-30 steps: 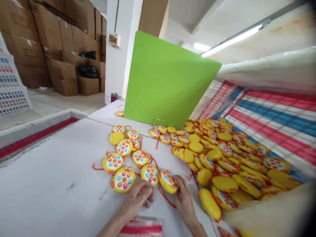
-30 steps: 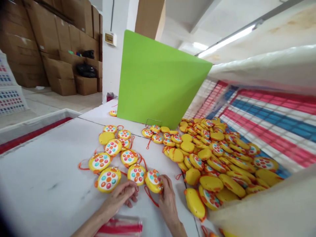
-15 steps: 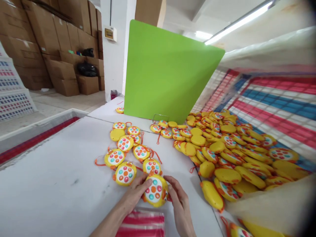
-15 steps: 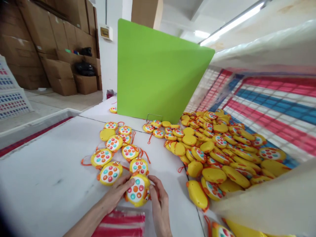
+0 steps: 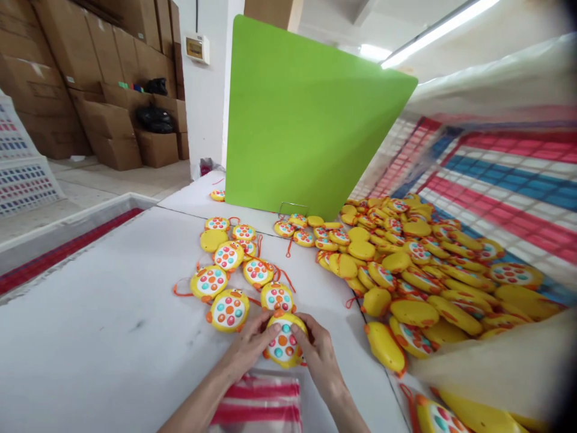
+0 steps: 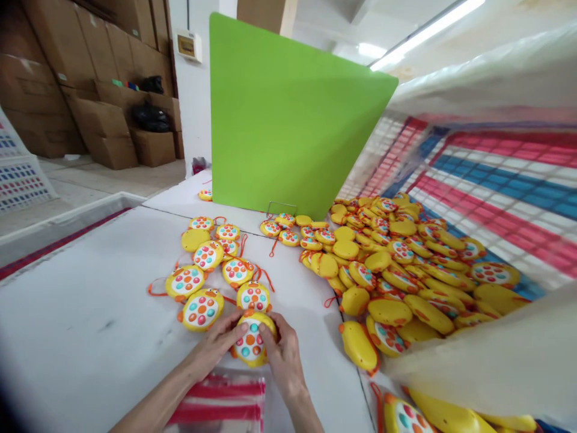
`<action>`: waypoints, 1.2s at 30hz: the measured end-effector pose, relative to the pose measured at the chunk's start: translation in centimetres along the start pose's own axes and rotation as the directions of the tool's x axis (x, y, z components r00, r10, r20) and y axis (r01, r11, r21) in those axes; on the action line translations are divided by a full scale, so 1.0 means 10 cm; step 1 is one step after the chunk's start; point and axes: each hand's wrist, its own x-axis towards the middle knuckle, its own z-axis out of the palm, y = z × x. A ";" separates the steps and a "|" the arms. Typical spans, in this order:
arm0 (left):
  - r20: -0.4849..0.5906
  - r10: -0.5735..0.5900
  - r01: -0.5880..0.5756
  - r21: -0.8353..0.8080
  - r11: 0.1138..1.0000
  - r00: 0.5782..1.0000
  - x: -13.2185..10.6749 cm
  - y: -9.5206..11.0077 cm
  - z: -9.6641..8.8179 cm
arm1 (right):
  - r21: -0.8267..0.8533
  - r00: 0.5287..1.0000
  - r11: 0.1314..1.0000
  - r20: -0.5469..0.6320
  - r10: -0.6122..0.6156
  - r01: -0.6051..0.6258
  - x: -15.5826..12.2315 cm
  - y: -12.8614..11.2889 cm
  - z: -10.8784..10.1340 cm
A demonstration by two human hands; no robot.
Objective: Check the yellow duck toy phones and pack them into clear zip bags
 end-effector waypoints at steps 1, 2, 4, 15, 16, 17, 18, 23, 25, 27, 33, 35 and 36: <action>0.001 0.009 -0.009 -0.018 1.000 1.000 0.00 0.00 0.00 | 0.001 1.000 1.000 0.004 -0.004 0.004 0.01 0.01 0.00; 0.008 0.023 -0.022 -0.036 0.999 1.000 0.00 -0.01 0.00 | 0.011 1.000 1.000 0.013 -0.007 0.007 0.01 0.02 0.00; 0.005 0.041 -0.041 -0.049 0.998 0.999 0.00 -0.02 0.00 | 0.044 1.000 0.999 0.024 -0.017 0.015 0.01 0.06 -0.01; 0.068 0.025 -0.025 0.003 1.000 0.997 0.01 -0.03 0.01 | 0.088 0.994 0.996 -0.105 0.019 -0.010 0.03 0.22 0.06; 0.064 0.024 -0.024 0.002 1.000 0.998 0.02 -0.03 0.01 | 0.109 0.993 0.994 -0.118 0.029 -0.016 0.03 0.23 0.06; 0.063 0.025 -0.025 -0.005 1.000 0.998 0.03 -0.04 0.02 | 0.128 0.991 0.991 -0.130 0.040 -0.023 0.05 0.23 0.05; 0.062 0.024 -0.023 -0.019 1.000 0.998 0.04 -0.05 0.02 | 0.147 0.989 0.989 -0.139 0.052 -0.031 0.08 0.23 0.03; 0.026 -0.006 0.008 -0.061 0.998 1.000 0.11 -0.14 0.03 | 0.157 0.958 0.986 -0.270 0.093 -0.051 0.55 0.18 -0.03; 0.026 -0.016 0.017 -0.056 0.998 1.000 0.12 -0.15 0.04 | 0.075 0.954 0.996 -0.293 0.061 -0.041 0.80 0.17 0.02; 0.035 -0.021 0.023 -0.057 0.998 0.999 0.12 -0.14 0.05 | -0.037 0.964 0.999 -0.265 0.003 -0.013 1.01 0.18 0.06; 0.080 0.005 0.002 -0.094 0.996 0.997 0.21 -0.31 0.00 | -0.491 0.944 0.870 -0.264 -0.199 0.046 1.70 0.27 -0.23; 0.095 0.039 -0.027 -0.119 0.993 0.995 0.29 -0.43 -0.04 | -0.624 0.934 0.781 -0.269 -0.234 0.016 2.03 0.28 -0.41; 0.096 0.047 -0.035 -0.128 0.991 0.994 0.33 -0.47 -0.07 | -0.687 0.929 0.727 -0.261 -0.262 0.012 2.19 0.29 -0.48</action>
